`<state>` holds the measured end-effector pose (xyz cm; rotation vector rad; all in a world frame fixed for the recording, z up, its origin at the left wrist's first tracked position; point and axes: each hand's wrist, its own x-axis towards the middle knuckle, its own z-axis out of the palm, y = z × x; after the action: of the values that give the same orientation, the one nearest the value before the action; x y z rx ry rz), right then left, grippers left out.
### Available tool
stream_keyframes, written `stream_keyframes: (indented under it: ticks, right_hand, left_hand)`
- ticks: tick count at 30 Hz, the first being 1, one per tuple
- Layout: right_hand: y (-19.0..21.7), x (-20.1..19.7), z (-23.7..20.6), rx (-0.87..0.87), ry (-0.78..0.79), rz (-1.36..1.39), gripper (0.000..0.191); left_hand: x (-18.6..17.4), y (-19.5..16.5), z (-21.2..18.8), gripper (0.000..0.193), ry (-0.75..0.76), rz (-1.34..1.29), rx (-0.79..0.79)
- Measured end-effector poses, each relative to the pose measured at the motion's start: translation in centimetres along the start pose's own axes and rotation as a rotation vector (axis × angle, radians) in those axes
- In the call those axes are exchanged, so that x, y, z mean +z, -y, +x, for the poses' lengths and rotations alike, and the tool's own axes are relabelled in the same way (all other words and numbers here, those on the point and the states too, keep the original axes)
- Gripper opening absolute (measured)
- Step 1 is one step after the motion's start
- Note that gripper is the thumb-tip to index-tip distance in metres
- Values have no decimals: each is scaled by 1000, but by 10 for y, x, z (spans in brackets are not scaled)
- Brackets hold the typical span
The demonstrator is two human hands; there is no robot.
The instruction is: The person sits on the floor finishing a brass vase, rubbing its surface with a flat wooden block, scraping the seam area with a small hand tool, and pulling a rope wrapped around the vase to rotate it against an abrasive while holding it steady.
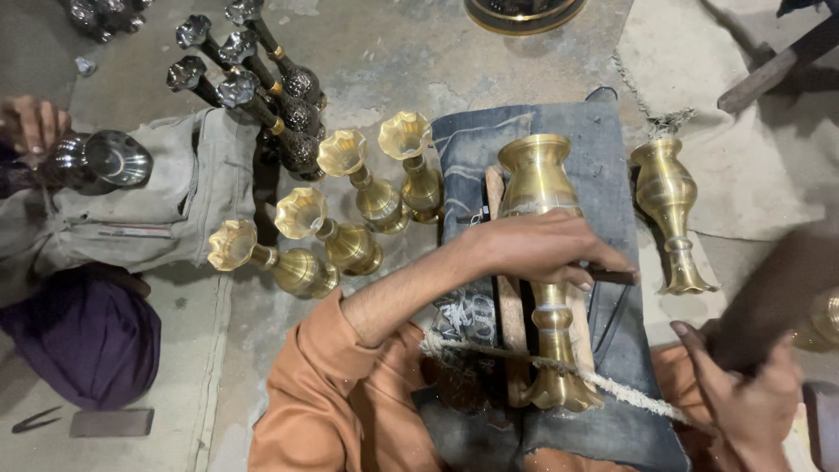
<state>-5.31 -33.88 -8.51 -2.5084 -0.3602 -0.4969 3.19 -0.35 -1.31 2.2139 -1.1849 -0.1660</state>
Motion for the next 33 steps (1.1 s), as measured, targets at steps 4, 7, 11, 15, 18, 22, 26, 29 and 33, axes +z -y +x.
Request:
stream_keyframes:
  ticks: [4, 7, 11, 15, 18, 22, 26, 29, 33]
  right_hand:
    - [6, -2, 5, 39, 120, -152, 81]
    - [7, 1, 18, 113, 128, 9, 75]
    - [3, 8, 37, -60, 280, -208, 75]
    - [-1, 18, 47, -274, 116, -64, 74]
    - [-13, 17, 57, -110, 379, -354, 74]
    - [-41, 7, 71, -194, 397, -425, 55]
    - [-56, -6, 65, -98, 110, 114, 38]
    - [-47, -15, 69, -240, 113, 29, 55]
    - [-9, -27, 79, -3, 106, -175, 53]
  left_hand:
    - [4, -11, 7, 52, -69, 57, -30]
    - [1, -17, 0, 46, -228, -106, -63]
    - [-6, -16, -15, 51, -177, -128, -329]
    - [-5, -13, -16, 50, -453, 60, 16]
    - [-4, -11, -16, 53, -177, -137, -338]
    - [-3, -9, -14, 53, -289, -86, -170]
    - [-1, -7, -11, 50, -289, -64, -160]
    - [-1, -4, -13, 44, -145, -84, -296]
    - [4, -5, -20, 42, -437, -58, -24]
